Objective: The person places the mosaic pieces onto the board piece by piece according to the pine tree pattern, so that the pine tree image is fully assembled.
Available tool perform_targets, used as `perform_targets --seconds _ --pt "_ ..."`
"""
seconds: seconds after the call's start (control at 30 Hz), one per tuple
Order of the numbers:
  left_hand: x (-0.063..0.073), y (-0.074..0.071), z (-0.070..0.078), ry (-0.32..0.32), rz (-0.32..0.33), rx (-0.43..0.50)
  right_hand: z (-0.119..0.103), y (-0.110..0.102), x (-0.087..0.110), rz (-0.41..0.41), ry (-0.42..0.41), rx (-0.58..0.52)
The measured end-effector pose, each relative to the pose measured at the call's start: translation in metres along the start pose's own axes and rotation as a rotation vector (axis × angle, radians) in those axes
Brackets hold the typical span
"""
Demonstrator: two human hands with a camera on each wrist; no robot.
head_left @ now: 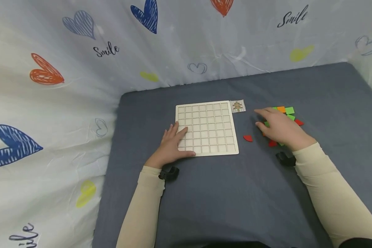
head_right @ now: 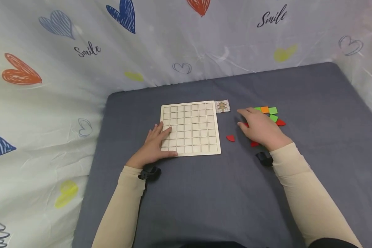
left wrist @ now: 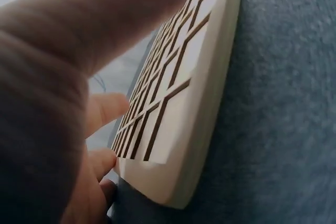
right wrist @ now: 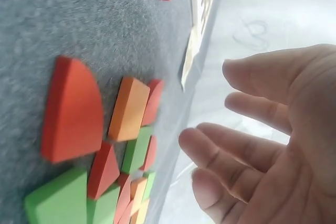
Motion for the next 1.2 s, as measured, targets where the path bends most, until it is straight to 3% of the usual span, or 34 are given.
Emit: perform_targets --seconds 0.53,0.83,1.03,1.2 --pt "0.003 0.005 0.000 0.018 0.056 -0.079 0.034 -0.005 0.035 0.040 0.038 -0.030" --pt "0.002 0.004 0.001 0.027 0.084 -0.098 0.051 -0.016 0.043 0.158 0.030 -0.028" --pt "0.002 0.003 0.004 0.029 0.088 -0.099 0.059 -0.018 0.051 0.155 0.085 -0.028" --pt "0.001 0.005 0.003 0.024 0.084 -0.111 0.057 -0.013 0.053 0.145 0.066 -0.026"
Point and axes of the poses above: each hand's wrist, its own x-axis away from the middle knuckle, its own y-axis out of the palm, z = x × y, the point moved 6 cm from there along -x, towards the middle knuckle, and after that the axes turned 13 degrees about z, right-handed, at the moved point
